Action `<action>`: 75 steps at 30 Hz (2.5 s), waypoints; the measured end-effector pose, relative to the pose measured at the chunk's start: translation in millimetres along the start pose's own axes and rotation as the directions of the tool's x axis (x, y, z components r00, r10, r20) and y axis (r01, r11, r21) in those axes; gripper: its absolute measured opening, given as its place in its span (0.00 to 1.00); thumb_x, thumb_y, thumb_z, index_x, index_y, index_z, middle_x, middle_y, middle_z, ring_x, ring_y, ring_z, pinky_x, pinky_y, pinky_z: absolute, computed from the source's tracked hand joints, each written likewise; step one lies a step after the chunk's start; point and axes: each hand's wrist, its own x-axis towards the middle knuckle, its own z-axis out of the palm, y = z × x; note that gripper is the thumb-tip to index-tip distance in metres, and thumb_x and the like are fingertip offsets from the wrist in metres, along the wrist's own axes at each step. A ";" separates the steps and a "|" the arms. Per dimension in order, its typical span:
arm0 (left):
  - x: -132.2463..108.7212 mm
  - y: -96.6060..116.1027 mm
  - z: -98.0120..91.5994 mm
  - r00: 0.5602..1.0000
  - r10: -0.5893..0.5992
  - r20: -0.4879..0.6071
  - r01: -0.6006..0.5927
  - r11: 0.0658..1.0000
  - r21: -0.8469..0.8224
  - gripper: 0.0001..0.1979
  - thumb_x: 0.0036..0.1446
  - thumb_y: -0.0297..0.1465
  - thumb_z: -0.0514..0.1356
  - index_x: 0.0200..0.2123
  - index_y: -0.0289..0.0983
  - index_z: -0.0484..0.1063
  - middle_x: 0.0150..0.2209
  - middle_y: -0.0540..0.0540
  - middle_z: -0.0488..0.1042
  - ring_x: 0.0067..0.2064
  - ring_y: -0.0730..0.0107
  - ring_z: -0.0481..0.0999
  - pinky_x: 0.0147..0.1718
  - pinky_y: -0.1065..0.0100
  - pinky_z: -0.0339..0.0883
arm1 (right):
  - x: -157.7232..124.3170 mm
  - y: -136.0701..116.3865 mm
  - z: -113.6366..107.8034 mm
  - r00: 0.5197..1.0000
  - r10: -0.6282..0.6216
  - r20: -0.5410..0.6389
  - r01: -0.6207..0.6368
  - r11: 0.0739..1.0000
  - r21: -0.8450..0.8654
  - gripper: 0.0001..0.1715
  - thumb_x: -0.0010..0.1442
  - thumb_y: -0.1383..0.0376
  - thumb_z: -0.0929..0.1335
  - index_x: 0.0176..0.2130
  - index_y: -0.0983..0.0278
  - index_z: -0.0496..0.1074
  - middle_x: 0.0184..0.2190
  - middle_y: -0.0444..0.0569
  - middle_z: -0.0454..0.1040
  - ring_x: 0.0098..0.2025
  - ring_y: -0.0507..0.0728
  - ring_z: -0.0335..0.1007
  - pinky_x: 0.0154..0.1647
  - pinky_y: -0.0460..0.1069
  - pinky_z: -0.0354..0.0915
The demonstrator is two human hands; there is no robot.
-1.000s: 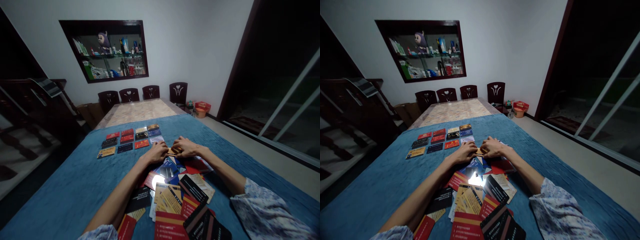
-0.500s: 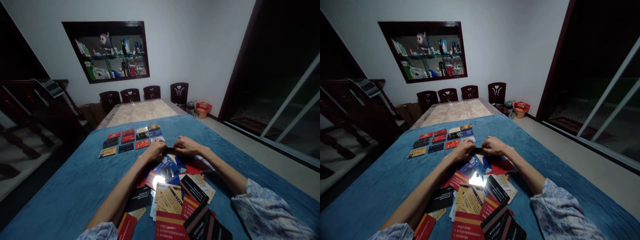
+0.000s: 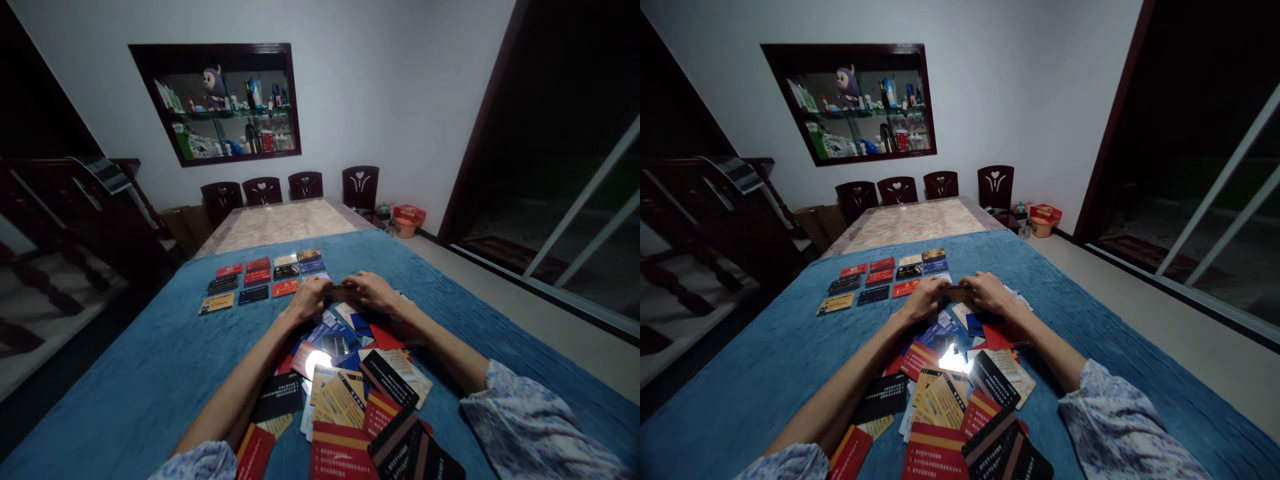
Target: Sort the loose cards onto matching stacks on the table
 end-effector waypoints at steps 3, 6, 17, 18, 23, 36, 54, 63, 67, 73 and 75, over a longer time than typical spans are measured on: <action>-1.1 2.2 0.7 1.000 -0.021 -0.007 0.021 0.999 0.033 0.22 0.56 0.20 0.53 0.53 0.38 0.69 0.46 0.41 0.75 0.48 0.59 0.72 0.50 0.60 0.65 | -0.6 -3.6 4.1 0.999 0.038 -0.038 -0.039 0.998 -0.040 0.23 0.63 0.68 0.65 0.58 0.62 0.69 0.42 0.54 0.76 0.41 0.58 0.71 0.41 0.48 0.58; -2.3 4.8 0.4 0.999 -0.036 0.001 0.036 0.996 0.077 0.21 0.56 0.19 0.52 0.52 0.37 0.69 0.45 0.40 0.74 0.47 0.58 0.72 0.49 0.60 0.65 | -1.8 -8.1 7.2 0.997 0.035 -0.070 -0.040 0.997 -0.067 0.22 0.62 0.69 0.66 0.56 0.63 0.68 0.43 0.55 0.76 0.43 0.59 0.71 0.41 0.49 0.57; -3.8 9.4 1.4 0.995 -0.095 0.039 0.086 0.979 0.183 0.19 0.57 0.22 0.52 0.52 0.38 0.66 0.45 0.40 0.75 0.48 0.55 0.71 0.47 0.58 0.62 | -4.9 -14.9 9.8 0.995 0.090 -0.045 -0.095 0.988 -0.119 0.25 0.62 0.67 0.65 0.58 0.62 0.64 0.46 0.55 0.77 0.46 0.61 0.71 0.42 0.50 0.55; -3.9 9.4 2.2 0.994 -0.099 0.044 0.089 0.978 0.188 0.20 0.57 0.22 0.52 0.53 0.38 0.66 0.46 0.40 0.75 0.48 0.54 0.71 0.48 0.57 0.62 | -4.9 -14.9 10.4 0.995 0.091 -0.037 -0.095 0.988 -0.121 0.26 0.62 0.67 0.65 0.59 0.62 0.63 0.47 0.55 0.77 0.46 0.62 0.71 0.42 0.50 0.56; -3.1 11.3 4.6 0.993 -0.113 0.045 0.101 0.971 0.218 0.21 0.56 0.21 0.51 0.53 0.36 0.65 0.44 0.38 0.76 0.47 0.53 0.72 0.48 0.56 0.59 | -3.2 -15.0 15.0 0.995 0.091 -0.050 -0.097 0.988 -0.118 0.28 0.60 0.68 0.65 0.60 0.63 0.63 0.50 0.57 0.75 0.50 0.63 0.69 0.43 0.51 0.56; 0.7 15.7 -10.3 0.990 -0.126 0.063 0.117 0.983 0.138 0.21 0.56 0.22 0.53 0.53 0.37 0.64 0.47 0.39 0.76 0.50 0.53 0.72 0.49 0.55 0.59 | -3.5 -17.1 15.1 0.989 0.059 -0.132 -0.087 0.972 -0.218 0.26 0.60 0.67 0.65 0.58 0.64 0.65 0.50 0.59 0.73 0.50 0.65 0.64 0.45 0.53 0.55; -13.4 21.4 -34.0 0.985 -0.109 0.133 0.082 0.978 0.192 0.25 0.53 0.26 0.59 0.55 0.37 0.61 0.53 0.38 0.71 0.54 0.51 0.66 0.51 0.53 0.60 | -5.5 -23.8 5.4 0.984 -0.036 -0.174 -0.010 0.967 -0.256 0.25 0.61 0.58 0.67 0.55 0.65 0.69 0.49 0.60 0.73 0.51 0.66 0.61 0.45 0.54 0.52; -39.8 17.0 -42.0 0.986 -0.131 0.106 0.109 0.975 0.191 0.19 0.54 0.27 0.59 0.51 0.37 0.65 0.53 0.38 0.67 0.55 0.51 0.63 0.51 0.52 0.61 | -3.5 -31.3 11.7 0.975 -0.164 -0.148 0.131 0.969 -0.211 0.27 0.60 0.55 0.68 0.56 0.64 0.70 0.51 0.60 0.70 0.51 0.66 0.59 0.45 0.54 0.54; -48.9 9.2 -42.1 0.986 -0.135 0.099 0.116 0.977 0.179 0.19 0.54 0.28 0.61 0.50 0.37 0.66 0.53 0.40 0.68 0.57 0.52 0.62 0.52 0.51 0.60 | 1.2 -32.4 20.0 0.964 -0.212 -0.161 0.186 0.969 -0.161 0.26 0.60 0.54 0.68 0.54 0.63 0.71 0.49 0.59 0.70 0.50 0.65 0.60 0.44 0.55 0.56; -61.6 -3.0 -42.8 0.981 -0.175 0.086 0.160 0.974 0.163 0.20 0.53 0.28 0.63 0.50 0.38 0.67 0.53 0.41 0.70 0.57 0.53 0.62 0.52 0.52 0.58 | 9.6 -43.2 22.2 0.973 -0.205 -0.109 0.199 0.978 -0.066 0.28 0.58 0.55 0.70 0.55 0.63 0.70 0.50 0.58 0.70 0.50 0.64 0.61 0.43 0.54 0.58; -65.3 -5.7 -44.0 0.978 -0.189 0.083 0.173 0.971 0.165 0.20 0.53 0.27 0.63 0.50 0.37 0.67 0.54 0.41 0.70 0.57 0.53 0.62 0.52 0.53 0.58 | 12.9 -47.7 21.7 0.974 -0.208 -0.087 0.206 0.978 -0.032 0.28 0.57 0.56 0.70 0.55 0.63 0.70 0.50 0.58 0.69 0.50 0.64 0.62 0.43 0.54 0.59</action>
